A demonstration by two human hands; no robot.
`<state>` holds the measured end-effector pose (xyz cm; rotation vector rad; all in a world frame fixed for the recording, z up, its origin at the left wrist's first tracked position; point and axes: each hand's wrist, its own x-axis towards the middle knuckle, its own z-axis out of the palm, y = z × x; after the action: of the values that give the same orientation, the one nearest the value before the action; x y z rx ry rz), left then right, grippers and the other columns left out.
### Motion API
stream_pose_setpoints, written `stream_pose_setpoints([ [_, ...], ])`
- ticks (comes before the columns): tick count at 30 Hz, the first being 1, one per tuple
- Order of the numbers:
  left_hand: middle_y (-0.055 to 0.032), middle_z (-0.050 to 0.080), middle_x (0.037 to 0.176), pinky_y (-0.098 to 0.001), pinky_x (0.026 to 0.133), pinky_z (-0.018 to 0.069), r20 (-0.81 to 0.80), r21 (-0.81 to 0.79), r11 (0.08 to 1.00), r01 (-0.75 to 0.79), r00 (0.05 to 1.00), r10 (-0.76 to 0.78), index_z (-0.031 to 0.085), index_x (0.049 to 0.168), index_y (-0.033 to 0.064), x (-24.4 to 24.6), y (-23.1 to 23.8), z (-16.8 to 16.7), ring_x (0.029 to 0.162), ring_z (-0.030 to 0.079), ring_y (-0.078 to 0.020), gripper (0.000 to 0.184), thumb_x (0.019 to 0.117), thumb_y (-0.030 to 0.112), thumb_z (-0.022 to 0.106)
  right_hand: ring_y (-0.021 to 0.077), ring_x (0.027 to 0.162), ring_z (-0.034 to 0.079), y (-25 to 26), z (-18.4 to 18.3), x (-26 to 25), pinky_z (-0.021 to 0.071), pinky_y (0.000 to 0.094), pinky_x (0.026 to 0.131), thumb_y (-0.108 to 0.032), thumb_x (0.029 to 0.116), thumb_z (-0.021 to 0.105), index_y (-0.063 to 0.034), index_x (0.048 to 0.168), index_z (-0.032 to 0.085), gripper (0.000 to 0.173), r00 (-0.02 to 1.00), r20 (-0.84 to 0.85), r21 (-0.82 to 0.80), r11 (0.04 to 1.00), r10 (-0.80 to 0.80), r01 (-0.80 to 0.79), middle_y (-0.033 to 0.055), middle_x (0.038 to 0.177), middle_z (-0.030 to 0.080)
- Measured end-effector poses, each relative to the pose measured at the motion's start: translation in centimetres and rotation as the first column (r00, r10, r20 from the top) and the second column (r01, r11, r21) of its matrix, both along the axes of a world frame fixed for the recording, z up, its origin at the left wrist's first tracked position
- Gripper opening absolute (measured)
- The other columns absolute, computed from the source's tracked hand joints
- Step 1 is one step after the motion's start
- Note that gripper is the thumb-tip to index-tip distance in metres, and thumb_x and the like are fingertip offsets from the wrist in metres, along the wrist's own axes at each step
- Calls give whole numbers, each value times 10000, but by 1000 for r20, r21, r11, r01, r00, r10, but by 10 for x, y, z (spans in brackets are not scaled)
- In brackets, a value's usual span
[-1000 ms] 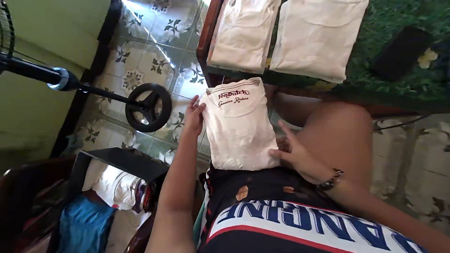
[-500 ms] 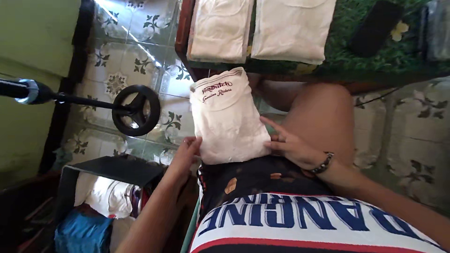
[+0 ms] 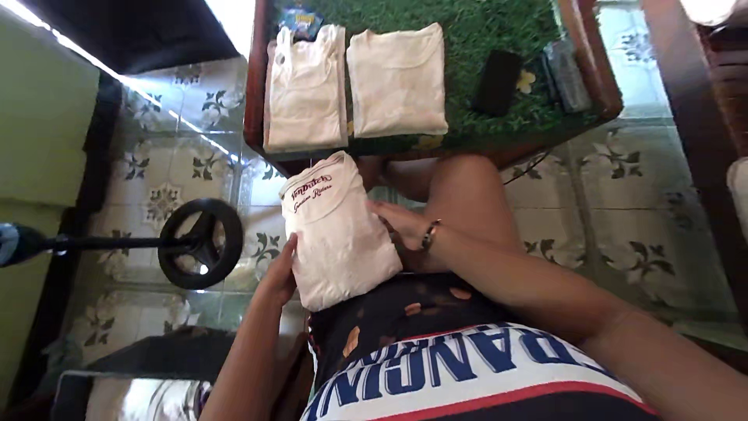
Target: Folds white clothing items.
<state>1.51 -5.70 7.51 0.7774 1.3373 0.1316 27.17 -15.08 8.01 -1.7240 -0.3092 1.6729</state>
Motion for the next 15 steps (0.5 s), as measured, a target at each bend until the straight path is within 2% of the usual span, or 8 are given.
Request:
stream_pose_setpoints([
  [2, -152, 701, 1104, -450, 860, 589, -26, 54, 998, 39, 999, -38, 557, 1326, 6, 8, 5, 0, 982, 701, -238, 536, 1082, 462, 415, 245, 1156, 629, 15, 9, -1, 539, 418, 966, -449, 1052, 525, -63, 1492, 438, 592, 997, -74, 56, 998, -37, 41, 179, 1324, 604],
  [4, -157, 708, 1044, -428, 816, 603, -20, 86, 996, -12, 1000, 14, 556, 1294, -19, 10, 5, 1, 919, 713, -231, 432, 1072, 347, 498, 162, 933, 683, 26, 21, -4, 582, 335, 813, -350, 1045, 572, -45, 1347, 535, 431, 978, -187, 81, 991, -94, 110, 114, 1093, 675],
  [5, -154, 713, 1019, -417, 792, 614, 0, 115, 992, -53, 999, 54, 545, 1299, -21, 12, 5, 5, 889, 721, -224, 389, 1069, 290, 510, 150, 863, 695, 29, 22, -4, 596, 319, 762, -289, 1047, 572, -37, 1298, 538, 357, 949, -288, 101, 981, -130, 165, 99, 1012, 687],
  [7, -128, 710, 978, -378, 740, 624, 68, 197, 969, -148, 988, 137, 494, 1333, -9, 20, 5, 15, 839, 724, -190, 345, 1062, 204, 494, 153, 841, 700, 32, 22, -2, 604, 321, 750, -158, 1046, 547, -40, 1309, 498, 292, 877, -448, 153, 952, -173, 266, 95, 983, 688],
  [10, -38, 719, 882, -294, 673, 631, 168, 373, 911, -179, 978, 123, 466, 1312, 9, 46, 17, 38, 752, 725, -102, 348, 991, 141, 484, 162, 904, 700, 32, 30, 17, 607, 337, 798, -29, 1010, 533, -68, 1448, 378, 466, 845, -509, 272, 900, -165, 340, 99, 1063, 672],
  [12, 16, 712, 867, -251, 673, 627, 215, 463, 875, -144, 976, 47, 456, 1300, 13, 73, 35, 57, 742, 716, -56, 350, 968, 117, 495, 151, 865, 708, 35, 44, 43, 614, 329, 772, -12, 997, 517, -74, 1405, 414, 425, 858, -486, 359, 857, -166, 369, 80, 1007, 689],
  [15, 27, 713, 851, -255, 691, 627, 335, 541, 834, -106, 937, -98, 481, 1236, 25, 127, 71, 84, 746, 714, -56, 309, 934, 89, 505, 126, 812, 712, 40, 73, 96, 617, 309, 730, -55, 1001, 534, -131, 1344, 464, 358, 913, -375, 503, 791, -161, 347, 36, 952, 714],
])
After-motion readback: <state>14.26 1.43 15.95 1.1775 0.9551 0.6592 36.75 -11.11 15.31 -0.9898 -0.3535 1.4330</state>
